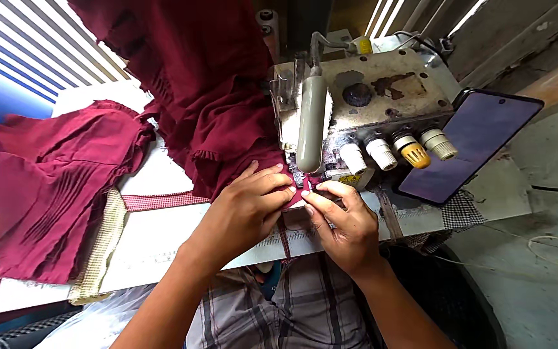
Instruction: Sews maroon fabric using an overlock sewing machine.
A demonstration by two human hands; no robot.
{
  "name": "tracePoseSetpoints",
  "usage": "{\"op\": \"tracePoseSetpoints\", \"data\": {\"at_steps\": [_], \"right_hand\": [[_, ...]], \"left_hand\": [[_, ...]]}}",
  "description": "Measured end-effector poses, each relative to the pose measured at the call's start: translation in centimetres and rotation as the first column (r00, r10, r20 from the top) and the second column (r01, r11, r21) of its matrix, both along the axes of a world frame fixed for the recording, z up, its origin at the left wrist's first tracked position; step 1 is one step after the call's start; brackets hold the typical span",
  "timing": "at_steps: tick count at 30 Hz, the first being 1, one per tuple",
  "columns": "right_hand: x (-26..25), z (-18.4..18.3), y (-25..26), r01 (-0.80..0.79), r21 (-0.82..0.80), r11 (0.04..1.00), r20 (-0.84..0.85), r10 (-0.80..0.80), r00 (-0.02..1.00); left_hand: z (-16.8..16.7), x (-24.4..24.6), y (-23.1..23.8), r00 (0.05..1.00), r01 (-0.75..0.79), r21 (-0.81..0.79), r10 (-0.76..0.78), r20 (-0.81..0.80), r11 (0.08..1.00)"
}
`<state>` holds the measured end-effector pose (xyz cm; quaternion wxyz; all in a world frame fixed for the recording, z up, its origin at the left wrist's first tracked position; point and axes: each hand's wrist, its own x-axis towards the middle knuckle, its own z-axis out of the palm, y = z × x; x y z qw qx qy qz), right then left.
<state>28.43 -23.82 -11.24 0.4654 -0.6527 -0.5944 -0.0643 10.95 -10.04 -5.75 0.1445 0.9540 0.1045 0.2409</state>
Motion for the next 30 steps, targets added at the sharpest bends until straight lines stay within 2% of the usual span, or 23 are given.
{"op": "tracePoseSetpoints", "data": {"at_steps": [7,11,14,17,21,30], "right_hand": [[0.1,-0.3,-0.1,0.026,-0.042,0.999,-0.018,-0.026,0.999],[-0.5,-0.8,-0.7,-0.014,0.067,0.998,-0.078,0.020,0.997],[-1.2,-1.7,-1.4,-0.111,0.137,0.984,-0.134,0.130,0.982],[-1.7,-3.7,-1.3,-0.204,0.062,0.977,-0.199,0.212,0.957],[-1.8,-4.2,-0.7,-0.204,-0.132,0.970,-0.118,0.188,0.975],[-2.0,-4.4,-0.7,-0.187,-0.155,0.970,-0.063,0.179,0.982]], "left_hand": [[0.3,0.7,0.7,0.998,-0.053,0.003,0.053,-0.017,0.999],[0.4,1.3,1.5,0.996,-0.088,0.021,0.088,0.004,0.996],[0.5,1.7,2.3,0.994,-0.110,0.046,0.109,0.021,0.993],[0.4,2.1,2.3,0.984,-0.175,0.042,0.173,0.042,0.984],[-0.1,2.5,1.5,0.947,-0.315,0.012,0.314,0.064,0.949],[-1.9,1.7,-1.6,0.865,-0.499,-0.045,0.501,0.036,0.865]]}}
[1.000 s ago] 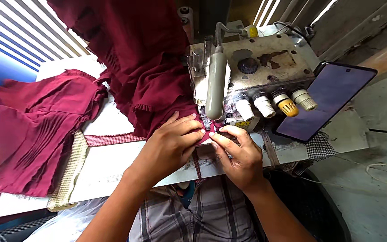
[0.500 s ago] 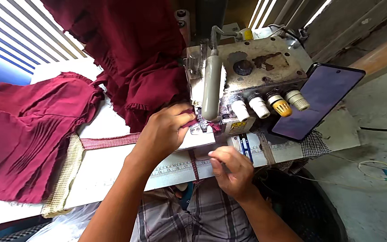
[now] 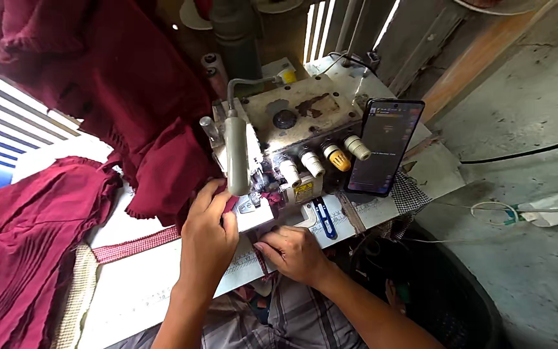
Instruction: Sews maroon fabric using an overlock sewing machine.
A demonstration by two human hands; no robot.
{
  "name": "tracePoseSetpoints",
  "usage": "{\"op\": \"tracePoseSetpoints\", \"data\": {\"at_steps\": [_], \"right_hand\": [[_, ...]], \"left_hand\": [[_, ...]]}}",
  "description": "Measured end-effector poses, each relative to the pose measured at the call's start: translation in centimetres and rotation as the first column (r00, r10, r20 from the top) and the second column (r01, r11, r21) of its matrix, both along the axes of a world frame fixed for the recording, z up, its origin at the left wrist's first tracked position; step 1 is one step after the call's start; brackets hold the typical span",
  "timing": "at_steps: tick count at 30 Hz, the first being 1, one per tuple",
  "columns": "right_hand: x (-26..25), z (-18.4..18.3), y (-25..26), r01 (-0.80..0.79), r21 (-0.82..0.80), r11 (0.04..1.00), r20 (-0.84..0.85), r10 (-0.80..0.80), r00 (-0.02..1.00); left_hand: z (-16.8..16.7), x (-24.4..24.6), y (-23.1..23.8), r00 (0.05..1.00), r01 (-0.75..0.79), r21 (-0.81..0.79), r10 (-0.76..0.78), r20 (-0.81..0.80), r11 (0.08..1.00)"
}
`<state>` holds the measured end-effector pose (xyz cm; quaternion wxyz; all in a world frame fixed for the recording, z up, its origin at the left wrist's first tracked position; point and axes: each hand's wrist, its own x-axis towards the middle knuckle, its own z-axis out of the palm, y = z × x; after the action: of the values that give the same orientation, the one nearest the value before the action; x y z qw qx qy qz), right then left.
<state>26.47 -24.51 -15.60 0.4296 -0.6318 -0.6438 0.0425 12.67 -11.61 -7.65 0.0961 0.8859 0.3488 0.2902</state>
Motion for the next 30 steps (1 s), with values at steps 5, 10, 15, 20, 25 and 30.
{"op": "tracePoseSetpoints", "data": {"at_steps": [5,10,15,20,25,30], "right_hand": [[-0.1,-0.1,0.0,0.016,0.011,1.000,0.013,-0.016,1.000],[-0.1,-0.2,0.0,0.009,0.022,1.000,0.008,-0.010,1.000],[-0.2,-0.2,0.0,0.009,0.013,1.000,0.002,-0.009,1.000],[-0.2,-0.1,0.0,0.014,0.027,1.000,-0.002,-0.014,1.000],[-0.2,-0.3,0.0,0.008,0.037,0.999,0.009,-0.009,1.000],[-0.3,-0.6,-0.2,0.000,0.050,0.999,0.040,-0.002,0.999]], "left_hand": [[0.0,-0.8,0.0,0.996,0.035,-0.033,-0.037,-0.081,0.999],[3.7,-4.1,1.6,0.950,0.309,-0.042,-0.307,0.053,0.950],[7.9,-7.7,5.4,0.906,0.057,0.065,-0.079,0.415,0.996],[6.4,-5.9,10.2,0.945,0.015,-0.385,0.113,0.306,0.923],[2.8,-3.6,10.0,0.996,-0.026,-0.181,0.041,0.075,0.983],[8.4,-5.1,8.5,0.869,-0.301,-0.185,0.349,0.351,0.935]]}}
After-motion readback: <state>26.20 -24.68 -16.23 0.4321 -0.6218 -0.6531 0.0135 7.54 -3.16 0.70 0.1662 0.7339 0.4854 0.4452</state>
